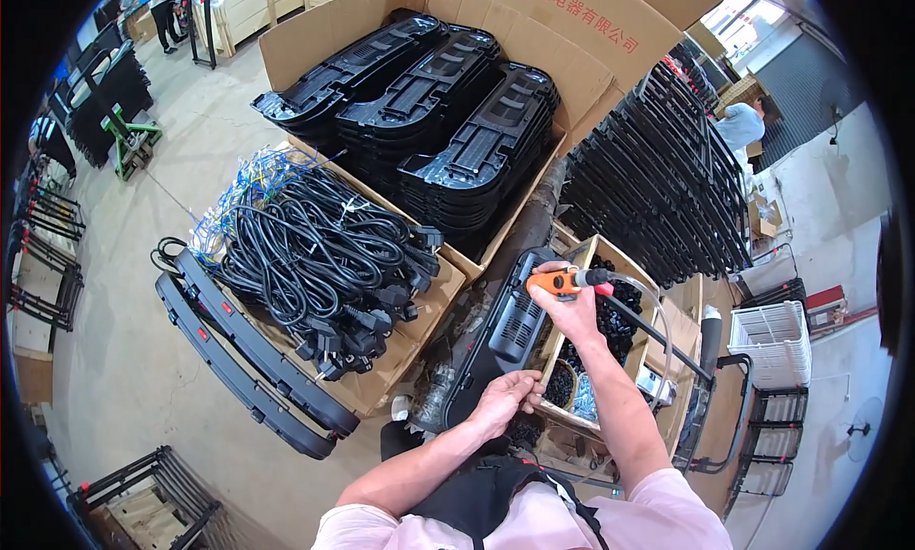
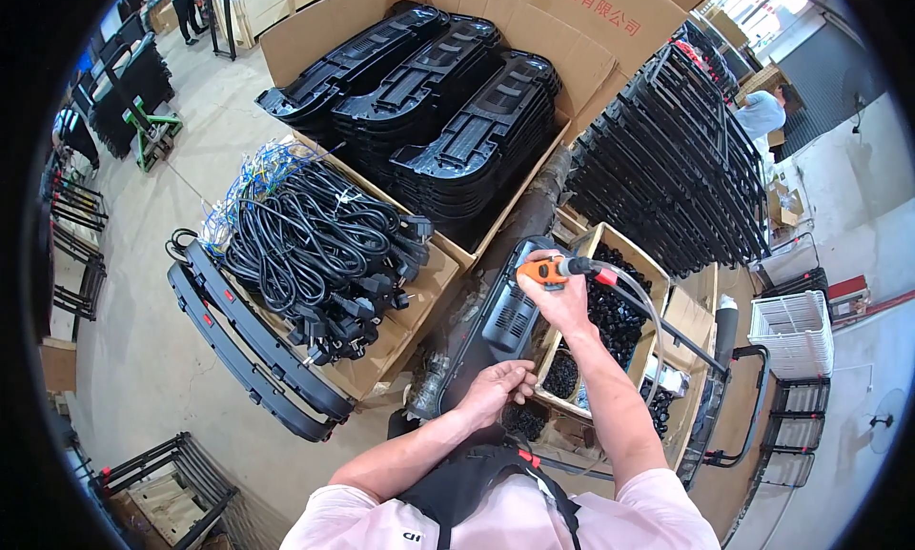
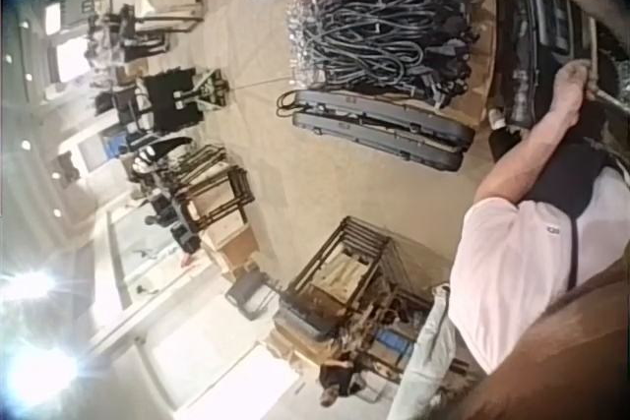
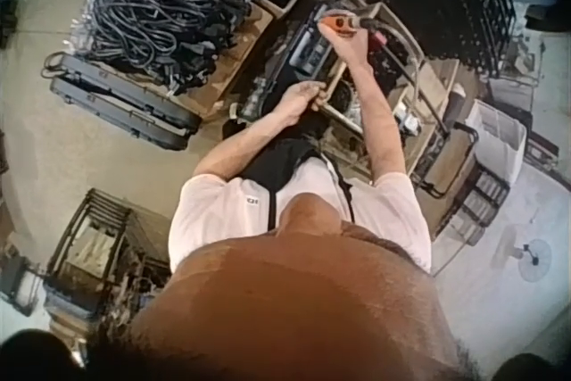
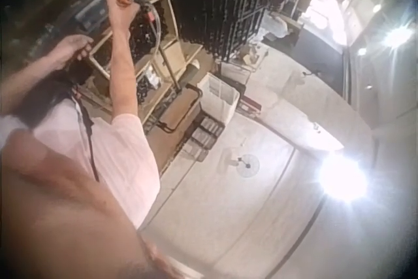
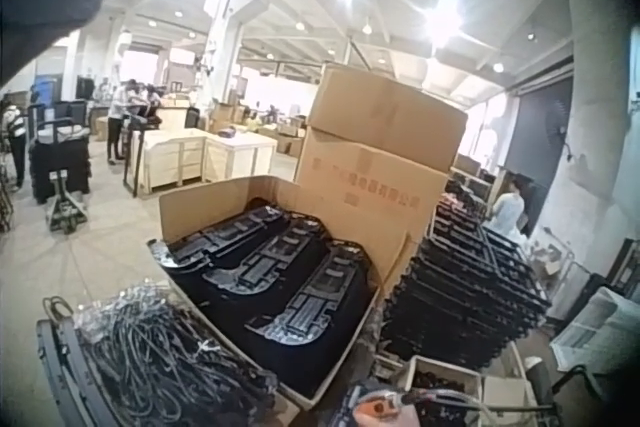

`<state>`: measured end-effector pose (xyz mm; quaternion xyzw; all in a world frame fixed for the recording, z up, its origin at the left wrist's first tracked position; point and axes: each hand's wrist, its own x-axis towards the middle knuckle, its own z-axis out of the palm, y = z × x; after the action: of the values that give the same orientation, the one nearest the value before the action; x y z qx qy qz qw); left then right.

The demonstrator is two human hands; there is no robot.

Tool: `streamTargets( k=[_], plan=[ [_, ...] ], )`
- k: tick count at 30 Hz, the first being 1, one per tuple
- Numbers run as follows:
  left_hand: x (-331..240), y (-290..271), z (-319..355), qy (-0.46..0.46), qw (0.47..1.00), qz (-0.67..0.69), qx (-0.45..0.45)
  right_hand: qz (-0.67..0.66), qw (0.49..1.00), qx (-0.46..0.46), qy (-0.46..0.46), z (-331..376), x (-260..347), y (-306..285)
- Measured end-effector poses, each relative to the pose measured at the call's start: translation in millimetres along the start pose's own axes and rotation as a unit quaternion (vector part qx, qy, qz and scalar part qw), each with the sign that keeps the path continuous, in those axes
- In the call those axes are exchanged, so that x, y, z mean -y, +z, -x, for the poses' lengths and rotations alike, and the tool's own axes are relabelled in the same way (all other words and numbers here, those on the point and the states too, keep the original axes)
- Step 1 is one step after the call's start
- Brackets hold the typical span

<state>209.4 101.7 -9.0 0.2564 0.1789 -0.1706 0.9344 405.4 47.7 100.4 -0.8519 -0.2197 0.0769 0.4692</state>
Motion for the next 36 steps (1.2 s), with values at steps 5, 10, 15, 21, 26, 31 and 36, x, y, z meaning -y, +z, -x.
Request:
streamTargets(
  k=[5,10,15,21,26,31,36],
  plan=[
    [1.7,-7.4,9.5,-0.014,0.998,0.054,-0.039,-0.011,1.000,-0.012,0.012,-1.6,-5.5,0.7],
    [3.4,-14.3,17.6,-0.029,0.992,0.110,-0.049,-0.072,0.996,0.005,0.047,6.8,-1.8,-1.1],
    [5.7,-19.6,25.9,-0.006,0.971,0.211,-0.110,-0.177,0.983,-0.023,0.042,85.6,29.8,-13.1],
    [3.0,-22.4,31.7,0.029,0.956,0.271,-0.106,-0.226,0.971,0.017,0.071,172.9,35.7,-25.9],
    [8.4,-20.9,35.9,0.033,0.967,0.241,-0.071,-0.234,0.971,-0.001,0.048,190.8,28.4,-28.3],
    [17.5,-24.8,39.2,0.023,0.966,0.252,-0.061,-0.233,0.970,-0.003,0.069,201.3,25.9,-27.8],
    [19.2,-22.1,51.8,0.017,0.967,0.252,-0.025,-0.225,0.971,0.005,0.077,205.4,28.2,-26.2]
  ],
)
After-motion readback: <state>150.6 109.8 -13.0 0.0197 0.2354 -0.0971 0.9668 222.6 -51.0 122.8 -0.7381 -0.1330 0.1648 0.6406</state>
